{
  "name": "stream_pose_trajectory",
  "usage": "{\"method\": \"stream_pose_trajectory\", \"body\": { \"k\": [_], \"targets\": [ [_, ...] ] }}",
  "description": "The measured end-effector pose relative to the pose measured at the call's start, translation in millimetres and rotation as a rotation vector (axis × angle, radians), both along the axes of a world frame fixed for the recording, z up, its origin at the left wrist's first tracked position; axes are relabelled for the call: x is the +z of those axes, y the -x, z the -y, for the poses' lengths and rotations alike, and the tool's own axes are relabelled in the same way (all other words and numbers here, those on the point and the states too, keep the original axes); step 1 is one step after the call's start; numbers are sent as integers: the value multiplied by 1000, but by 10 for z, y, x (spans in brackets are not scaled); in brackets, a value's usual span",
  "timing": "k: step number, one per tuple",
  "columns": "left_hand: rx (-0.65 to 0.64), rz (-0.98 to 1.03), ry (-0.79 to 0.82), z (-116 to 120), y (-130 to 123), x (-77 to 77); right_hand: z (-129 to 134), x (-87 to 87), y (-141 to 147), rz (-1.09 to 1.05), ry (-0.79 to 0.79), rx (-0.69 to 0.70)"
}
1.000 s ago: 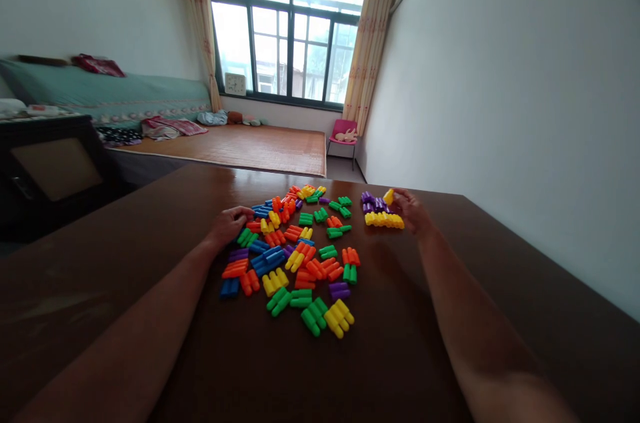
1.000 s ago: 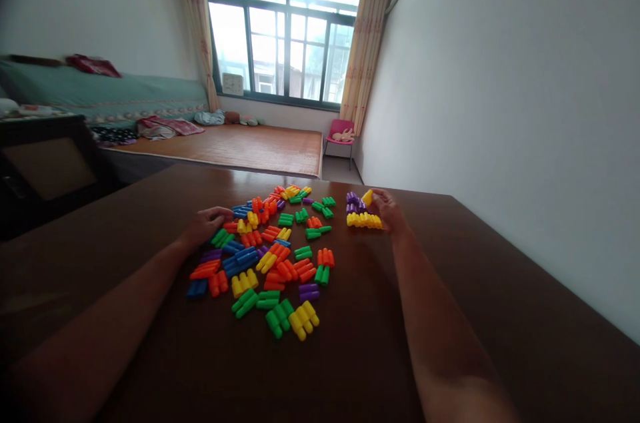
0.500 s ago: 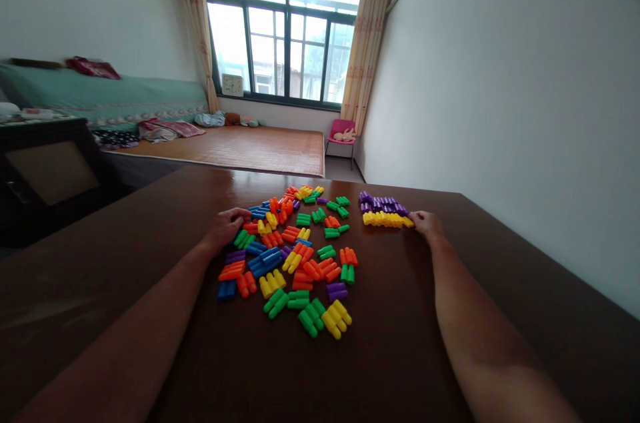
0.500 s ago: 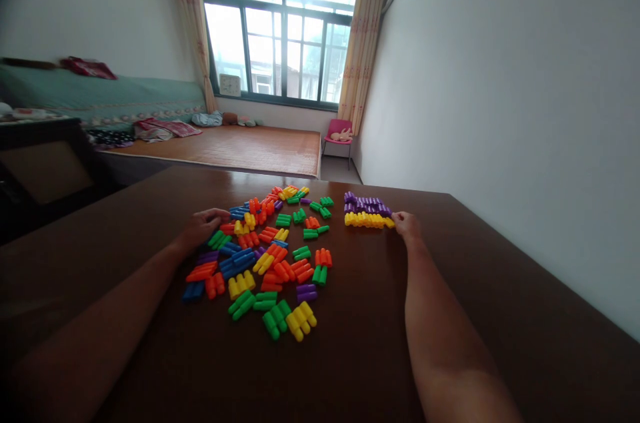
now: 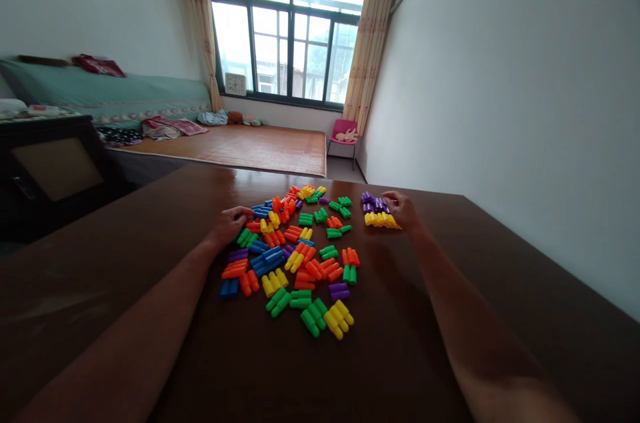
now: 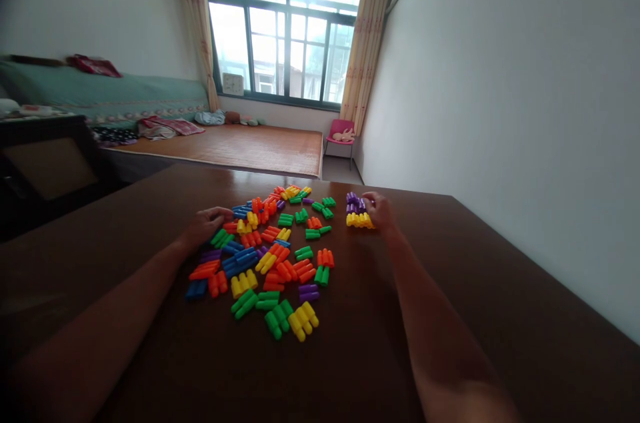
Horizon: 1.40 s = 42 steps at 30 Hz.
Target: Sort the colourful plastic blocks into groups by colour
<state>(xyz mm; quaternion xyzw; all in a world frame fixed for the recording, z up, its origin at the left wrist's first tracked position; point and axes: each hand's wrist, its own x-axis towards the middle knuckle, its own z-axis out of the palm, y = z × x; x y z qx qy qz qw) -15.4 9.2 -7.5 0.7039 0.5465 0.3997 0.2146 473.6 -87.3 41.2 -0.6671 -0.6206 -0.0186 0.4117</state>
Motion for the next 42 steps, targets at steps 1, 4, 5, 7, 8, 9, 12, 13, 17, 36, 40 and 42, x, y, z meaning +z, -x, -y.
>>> {"method": "stream_pose_trajectory", "body": {
  "k": [1, 4, 5, 7, 8, 9, 12, 13, 17, 36, 40, 42],
  "targets": [
    [-4, 4, 2, 5, -3, 3, -14, 40, 281, 22, -1, 160],
    [-17, 6, 11, 2, -4, -3, -8, 15, 1094, 210, 12, 574],
    [-22, 3, 10, -2, -2, -8, 5, -28, 1305, 278, 28, 654],
    [-30, -11, 6, -11, 3, -16, 35, -125, 1589, 397, 78, 722],
    [-33, -18, 2, -13, 4, -18, 47, -166, 1664, 445, 109, 723],
    [-34, -24, -1, -15, 6, -18, 58, -196, 1702, 486, 138, 713],
    [-34, -35, -6, -15, 10, -11, 81, -216, 1691, 567, 184, 661],
    [-38, -38, -8, -16, 11, -9, 90, -207, 1672, 575, 183, 644],
    [-48, -57, -12, -37, 25, -21, 144, -185, 1628, 493, 157, 654],
    [-32, -35, 11, -33, 34, -33, 79, -364, -954, -724, 53, -201],
    [-47, -25, 19, -36, 34, -38, 55, -547, -1052, -594, 67, -206],
    [-45, -22, 20, -51, 40, -53, 17, -573, -1025, -502, 51, -239]
  ]
}}
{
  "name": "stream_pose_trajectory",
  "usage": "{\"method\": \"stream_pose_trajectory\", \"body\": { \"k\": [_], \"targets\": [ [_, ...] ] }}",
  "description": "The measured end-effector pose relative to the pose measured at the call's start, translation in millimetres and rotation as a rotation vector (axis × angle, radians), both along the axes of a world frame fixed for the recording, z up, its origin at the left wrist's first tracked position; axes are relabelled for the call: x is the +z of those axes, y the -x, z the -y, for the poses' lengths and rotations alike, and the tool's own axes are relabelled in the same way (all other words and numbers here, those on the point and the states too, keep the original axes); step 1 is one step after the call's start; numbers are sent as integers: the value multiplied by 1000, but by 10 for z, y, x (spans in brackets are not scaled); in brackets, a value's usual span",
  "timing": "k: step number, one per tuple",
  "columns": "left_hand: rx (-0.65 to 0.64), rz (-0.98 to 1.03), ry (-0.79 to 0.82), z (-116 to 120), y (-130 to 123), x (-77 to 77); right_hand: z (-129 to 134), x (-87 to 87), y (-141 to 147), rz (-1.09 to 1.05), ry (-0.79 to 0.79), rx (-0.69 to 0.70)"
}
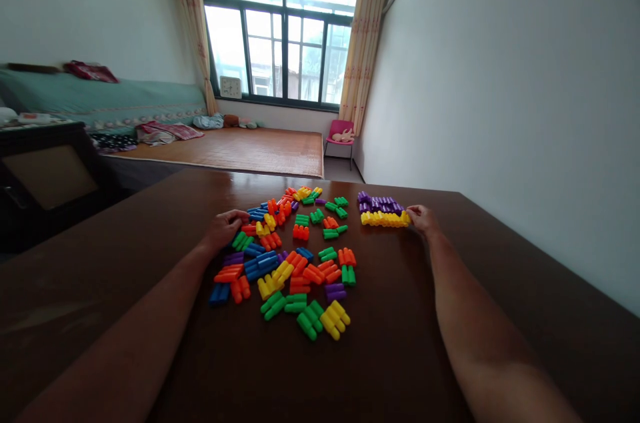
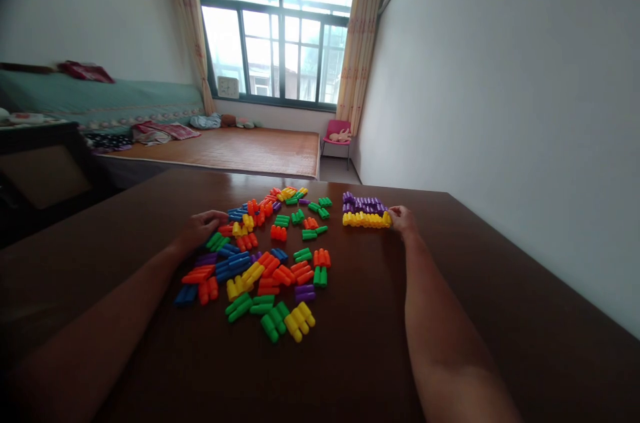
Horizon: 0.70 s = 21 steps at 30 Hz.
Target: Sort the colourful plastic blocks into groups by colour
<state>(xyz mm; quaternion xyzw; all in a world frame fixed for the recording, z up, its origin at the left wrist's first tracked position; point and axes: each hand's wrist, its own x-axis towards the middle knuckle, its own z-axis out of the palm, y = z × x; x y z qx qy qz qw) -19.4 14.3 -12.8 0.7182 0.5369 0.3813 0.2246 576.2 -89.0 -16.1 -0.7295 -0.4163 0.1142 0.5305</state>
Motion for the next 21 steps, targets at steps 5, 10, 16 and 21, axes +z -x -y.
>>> {"method": "stream_pose_trajectory", "body": {
  "k": [5, 10, 16, 21],
  "targets": [
    [13, -13, -18, -39, 15, -37, -67, -42, 16, 143, 34, -5],
    [7, 5, -19, -48, 19, -47, -72, -120, -65, 203, 89, -63],
    [-21, 24, -31, -77, 30, -77, -40, -183, -69, 119, 51, -13],
    [-12, 18, -26, -62, 22, -70, -32, -40, -8, 229, 53, -127]
  ]
}}
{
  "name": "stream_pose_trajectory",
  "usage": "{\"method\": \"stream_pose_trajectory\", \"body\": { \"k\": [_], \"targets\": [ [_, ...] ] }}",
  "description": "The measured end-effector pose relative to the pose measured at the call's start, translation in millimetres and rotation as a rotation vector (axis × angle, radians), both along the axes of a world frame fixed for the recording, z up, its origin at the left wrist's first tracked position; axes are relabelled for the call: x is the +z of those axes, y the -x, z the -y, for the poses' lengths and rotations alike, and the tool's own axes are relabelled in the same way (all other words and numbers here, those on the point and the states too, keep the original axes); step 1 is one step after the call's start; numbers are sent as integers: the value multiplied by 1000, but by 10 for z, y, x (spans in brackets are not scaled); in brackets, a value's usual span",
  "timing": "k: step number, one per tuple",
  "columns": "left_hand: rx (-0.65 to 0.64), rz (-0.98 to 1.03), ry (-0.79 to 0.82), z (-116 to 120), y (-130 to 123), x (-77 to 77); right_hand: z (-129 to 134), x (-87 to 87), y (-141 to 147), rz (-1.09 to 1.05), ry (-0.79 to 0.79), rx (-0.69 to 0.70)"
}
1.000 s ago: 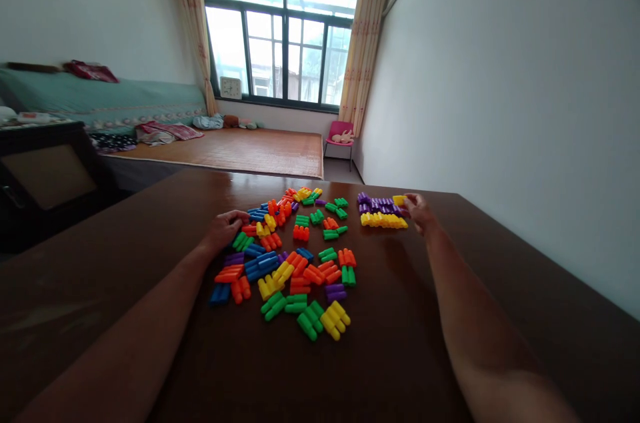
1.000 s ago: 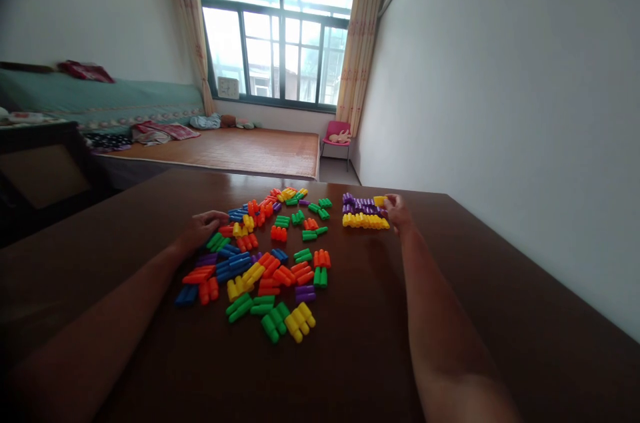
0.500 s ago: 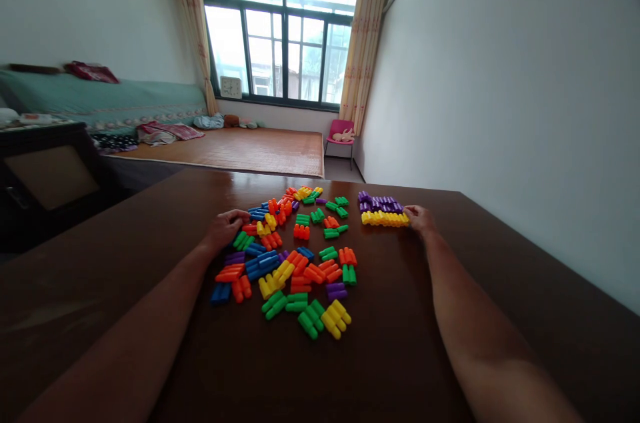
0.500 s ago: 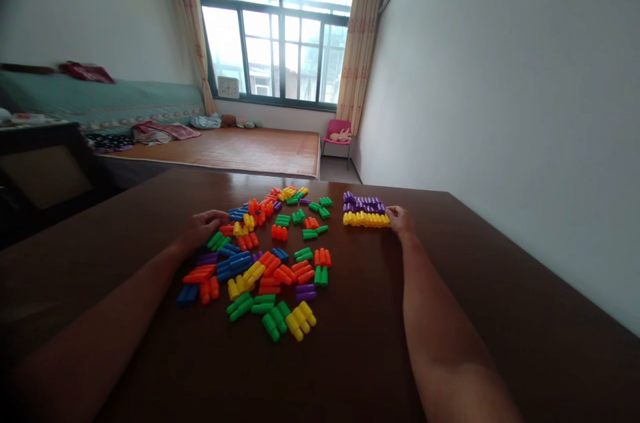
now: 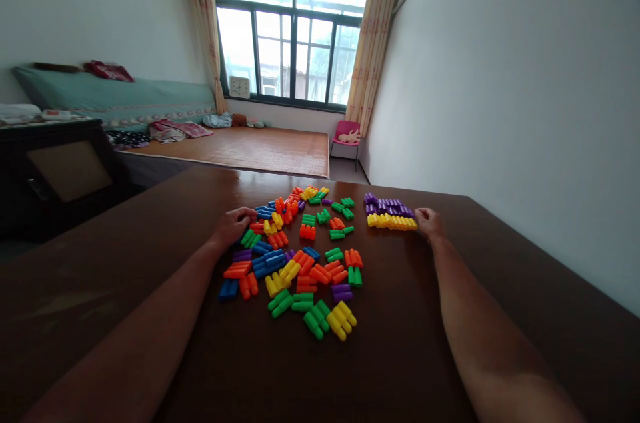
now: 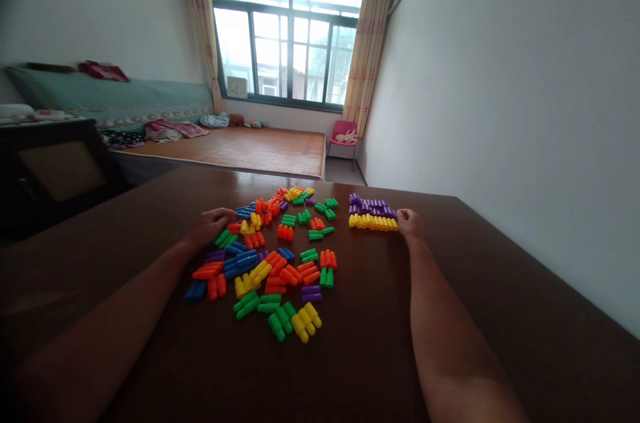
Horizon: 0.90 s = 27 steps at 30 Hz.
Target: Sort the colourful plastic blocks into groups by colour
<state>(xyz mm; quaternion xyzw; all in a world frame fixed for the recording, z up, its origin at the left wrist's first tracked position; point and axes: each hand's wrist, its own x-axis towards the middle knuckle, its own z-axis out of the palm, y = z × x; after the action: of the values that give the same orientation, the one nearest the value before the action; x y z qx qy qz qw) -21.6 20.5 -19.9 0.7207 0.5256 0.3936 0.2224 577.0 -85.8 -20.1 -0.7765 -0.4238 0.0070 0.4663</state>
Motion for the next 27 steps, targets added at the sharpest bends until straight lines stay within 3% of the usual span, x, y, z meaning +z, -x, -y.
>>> {"method": "stream_pose_trajectory", "body": {
  "k": [3, 7, 11, 13, 16, 21, 24, 27],
  "targets": [
    [16, -20, -13, 56, -22, 50, 7, 285, 225, 79, -103, 7],
    [43, -61, -13, 130, -59, 117, -20, 641, 1028, 202, -185, 289],
    [60, -68, -4, 176, -92, 135, -252, 635, 2047, 473, -19, 679],
    [74, -70, 3, 197, -106, 134, -487, 589, 2418, 597, 83, 790],
    [92, -66, 32, 229, -122, 132, -931, 606, 2743, 687, 220, 747],
    [102, -36, 63, 271, -138, 146, -1531, 656, 3009, 699, 483, 622],
    [102, -44, 75, 284, -141, 158, -1659, 578, 3113, 686, 590, 619],
    [106, -38, 82, 281, -142, 156, -1612, 530, 3127, 706, 578, 686]
  ]
}}
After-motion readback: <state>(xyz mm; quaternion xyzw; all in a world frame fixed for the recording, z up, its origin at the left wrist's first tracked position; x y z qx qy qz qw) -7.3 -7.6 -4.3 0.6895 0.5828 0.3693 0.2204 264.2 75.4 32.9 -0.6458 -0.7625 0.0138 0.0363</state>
